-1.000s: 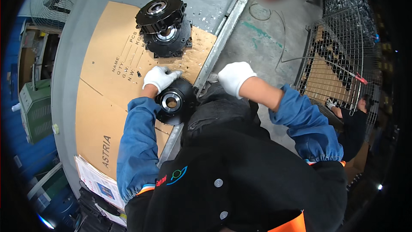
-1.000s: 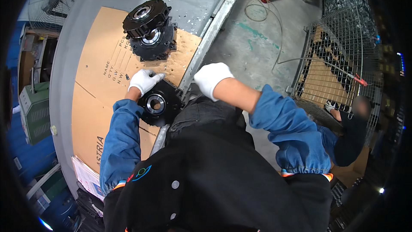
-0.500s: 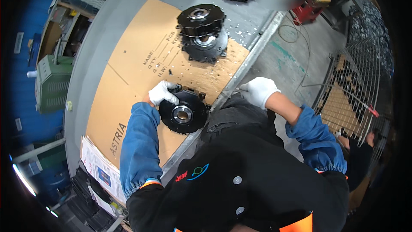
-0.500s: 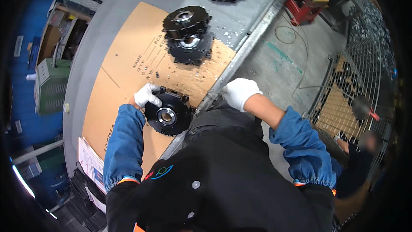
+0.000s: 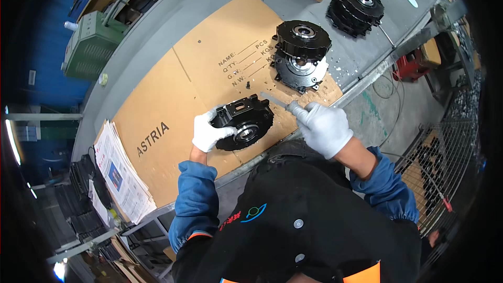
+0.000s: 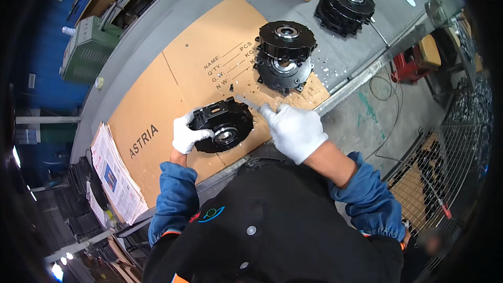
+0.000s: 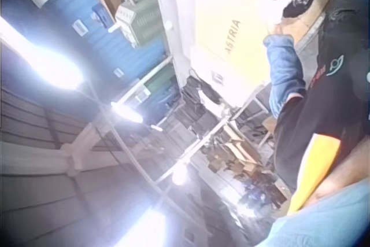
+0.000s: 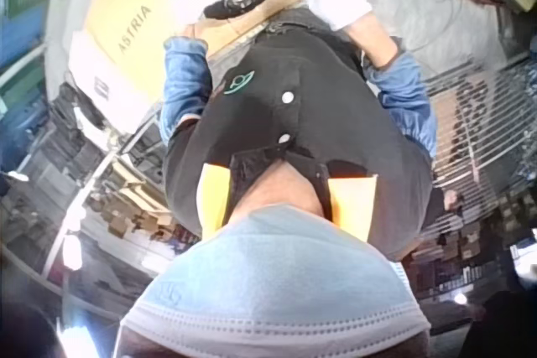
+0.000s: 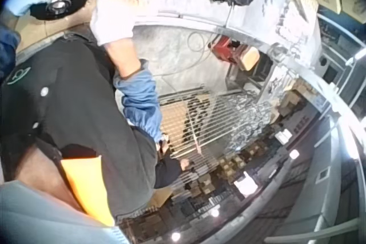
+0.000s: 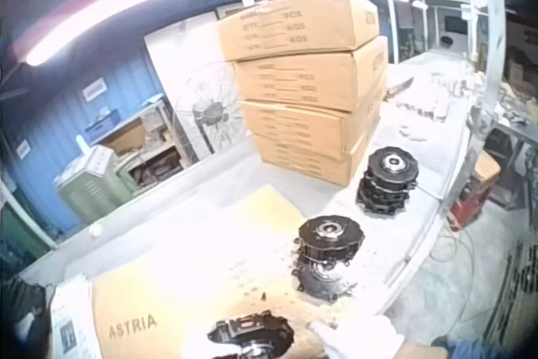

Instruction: The person assembles circular metal housings and metal rings, using a metal pry tool to adjust the components.

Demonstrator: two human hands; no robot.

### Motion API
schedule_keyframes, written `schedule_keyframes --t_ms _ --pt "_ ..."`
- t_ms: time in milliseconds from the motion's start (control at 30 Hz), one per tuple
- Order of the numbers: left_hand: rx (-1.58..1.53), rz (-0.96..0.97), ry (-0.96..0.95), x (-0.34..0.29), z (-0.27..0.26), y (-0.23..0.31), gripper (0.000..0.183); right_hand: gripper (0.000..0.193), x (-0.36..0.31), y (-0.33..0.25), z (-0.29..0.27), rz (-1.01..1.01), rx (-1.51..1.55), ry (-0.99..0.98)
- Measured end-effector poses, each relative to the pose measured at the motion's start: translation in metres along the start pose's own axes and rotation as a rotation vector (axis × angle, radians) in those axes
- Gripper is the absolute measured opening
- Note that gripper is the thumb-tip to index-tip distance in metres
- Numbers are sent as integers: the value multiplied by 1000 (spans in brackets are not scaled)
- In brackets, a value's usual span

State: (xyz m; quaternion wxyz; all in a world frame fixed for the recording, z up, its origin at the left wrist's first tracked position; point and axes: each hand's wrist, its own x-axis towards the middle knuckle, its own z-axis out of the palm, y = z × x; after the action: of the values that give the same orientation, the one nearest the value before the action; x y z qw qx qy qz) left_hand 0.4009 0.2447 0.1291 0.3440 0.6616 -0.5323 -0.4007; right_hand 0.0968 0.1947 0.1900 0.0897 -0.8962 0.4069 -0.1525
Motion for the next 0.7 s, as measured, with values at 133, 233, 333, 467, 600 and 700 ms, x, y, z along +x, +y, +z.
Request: schedule_keyframes --t_ms 133,233,333,467,600,700 --pt "-34 -37 108 -14 4 -6 66 34 8 -9 -9 -110 -53 -13" --pt "-17 -50 160 -24 10 -4 67 36 13 -15 -11 -174 -96 4" --pt "-19 -57 199 -33 18 5 68 35 17 -17 -17 -239 -104 -28" --pt "69 -65 192 -36 28 20 65 30 19 -18 -18 -299 -167 -46" --pt "61 -72 194 -36 38 30 66 25 21 -19 -22 -358 -182 -6" --pt "126 -57 189 -37 46 33 63 20 23 -23 -26 -371 -236 -81"
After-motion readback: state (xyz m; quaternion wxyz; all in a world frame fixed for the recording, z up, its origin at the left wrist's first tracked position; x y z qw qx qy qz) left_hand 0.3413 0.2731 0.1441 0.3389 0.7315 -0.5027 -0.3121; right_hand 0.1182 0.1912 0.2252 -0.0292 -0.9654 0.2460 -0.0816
